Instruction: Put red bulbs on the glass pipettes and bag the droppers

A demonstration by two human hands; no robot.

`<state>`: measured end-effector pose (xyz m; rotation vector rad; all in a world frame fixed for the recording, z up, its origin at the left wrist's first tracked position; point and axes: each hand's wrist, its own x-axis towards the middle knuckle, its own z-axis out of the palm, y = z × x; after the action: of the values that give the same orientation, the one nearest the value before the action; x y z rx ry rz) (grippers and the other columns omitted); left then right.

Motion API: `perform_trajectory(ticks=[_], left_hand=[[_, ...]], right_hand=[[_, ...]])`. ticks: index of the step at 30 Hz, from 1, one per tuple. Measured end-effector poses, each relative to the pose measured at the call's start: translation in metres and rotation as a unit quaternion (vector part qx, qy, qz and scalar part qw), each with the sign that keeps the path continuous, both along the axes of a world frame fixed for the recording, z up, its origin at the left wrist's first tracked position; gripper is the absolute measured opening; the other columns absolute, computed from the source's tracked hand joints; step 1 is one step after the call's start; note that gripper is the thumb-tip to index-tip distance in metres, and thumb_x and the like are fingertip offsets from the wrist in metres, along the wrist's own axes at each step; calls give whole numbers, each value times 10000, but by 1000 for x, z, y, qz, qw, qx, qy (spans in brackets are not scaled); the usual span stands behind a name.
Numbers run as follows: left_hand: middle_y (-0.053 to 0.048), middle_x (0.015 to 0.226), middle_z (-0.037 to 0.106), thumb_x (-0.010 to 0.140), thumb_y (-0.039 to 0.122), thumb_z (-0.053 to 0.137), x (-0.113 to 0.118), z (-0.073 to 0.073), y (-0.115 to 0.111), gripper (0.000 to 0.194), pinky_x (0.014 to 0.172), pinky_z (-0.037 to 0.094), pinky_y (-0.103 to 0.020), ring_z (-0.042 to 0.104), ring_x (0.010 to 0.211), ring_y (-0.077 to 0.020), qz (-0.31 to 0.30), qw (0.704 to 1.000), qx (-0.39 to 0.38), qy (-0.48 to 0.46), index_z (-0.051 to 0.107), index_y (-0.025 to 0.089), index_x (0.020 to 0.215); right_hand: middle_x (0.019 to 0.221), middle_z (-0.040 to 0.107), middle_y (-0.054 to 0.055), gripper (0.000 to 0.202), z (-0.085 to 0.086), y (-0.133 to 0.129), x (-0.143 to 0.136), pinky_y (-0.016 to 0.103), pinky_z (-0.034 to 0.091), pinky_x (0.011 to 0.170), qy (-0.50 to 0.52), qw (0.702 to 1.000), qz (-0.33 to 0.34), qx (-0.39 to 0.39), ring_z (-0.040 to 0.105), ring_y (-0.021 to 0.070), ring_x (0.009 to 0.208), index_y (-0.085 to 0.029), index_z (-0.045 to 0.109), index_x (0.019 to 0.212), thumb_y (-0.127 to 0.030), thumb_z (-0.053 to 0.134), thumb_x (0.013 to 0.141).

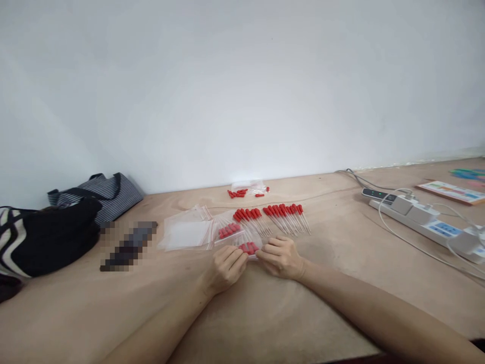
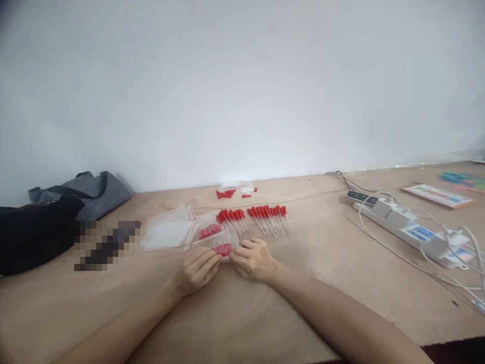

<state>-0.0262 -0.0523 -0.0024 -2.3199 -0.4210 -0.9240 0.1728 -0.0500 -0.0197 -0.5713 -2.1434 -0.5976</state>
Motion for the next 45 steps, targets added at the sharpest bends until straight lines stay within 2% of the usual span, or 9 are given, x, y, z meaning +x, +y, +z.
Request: perform_trajectory(ticks=[6, 18, 32, 35, 37, 39, 40, 42, 45], left_hand=[[-35, 647, 604, 788, 50, 472, -4, -1, 2, 114, 586, 472, -278, 575, 612, -146, 12, 1000, 8, 17, 558, 122, 768], [-61, 696, 618, 809, 49, 454, 5, -4, 3, 104, 630, 465, -307, 568, 670, -167, 3, 1000, -11, 14, 546, 93, 827], [-43, 673, 610, 855, 88, 392, -30, 1, 3, 174, 666, 440, -305, 557, 654, -148, 27, 1000, 12, 3, 538, 134, 774], [-31, 662, 606, 861, 111, 389, -45, 4, 1, 192, 663, 446, -280, 560, 662, -141, 22, 999, -35, -10, 543, 151, 753], [-25, 658, 596, 867, 164, 391, -54, 7, -3, 204, 627, 452, -253, 558, 648, -133, 50, 990, -126, -44, 545, 162, 733], [-10, 619, 556, 876, 243, 372, -56, 8, -7, 251, 565, 453, -237, 549, 593, -124, 111, 945, -283, -122, 526, 164, 694], [2, 594, 532, 879, 293, 358, -53, 8, -10, 279, 533, 453, -234, 544, 556, -120, 136, 903, -372, -168, 512, 166, 686], [17, 604, 529, 866, 403, 352, -39, 6, -16, 279, 498, 467, -234, 560, 516, -116, 124, 789, -544, -257, 499, 173, 807], [-17, 747, 595, 853, 483, 341, -8, 1, -24, 429, 541, 509, -283, 631, 583, -145, 8, 596, -730, -334, 291, 230, 1196]], right_hand=[[711, 597, 13, 114, 3, -1, 0, 251, 305, 526, 35, 999, 0, -30, 469, 118, 636, -199, 602, 838, -207, 501, 786], [683, 628, 11, 153, 4, -2, -6, 263, 323, 536, 46, 997, 28, -58, 470, 127, 617, -185, 613, 793, -164, 462, 784], [566, 522, -1, 169, -1, 0, 10, 243, 305, 525, 35, 992, 33, -113, 455, 116, 570, -180, 545, 642, -160, 448, 778], [610, 539, 4, 173, -3, 2, 25, 219, 339, 528, 48, 988, 24, -145, 492, 107, 587, -182, 545, 667, -149, 435, 796], [708, 568, 24, 163, -4, 3, 34, 200, 372, 536, 73, 981, 21, -181, 527, 100, 623, -182, 543, 725, -128, 412, 804], [827, 579, 54, 140, -3, 2, 37, 201, 412, 570, 91, 972, 33, -216, 557, 107, 689, -182, 513, 777, -115, 393, 806], [871, 577, 69, 121, -2, 1, 37, 213, 430, 596, 99, 967, 43, -229, 566, 116, 726, -184, 488, 791, -113, 390, 806], [905, 574, 85, 96, 0, -4, 31, 239, 453, 644, 116, 962, 63, -240, 574, 131, 782, -191, 436, 807, -108, 388, 804], [887, 586, 85, 110, 1, -15, 22, 236, 460, 654, 103, 963, 97, -230, 581, 129, 800, -196, 401, 826, -93, 364, 809]])
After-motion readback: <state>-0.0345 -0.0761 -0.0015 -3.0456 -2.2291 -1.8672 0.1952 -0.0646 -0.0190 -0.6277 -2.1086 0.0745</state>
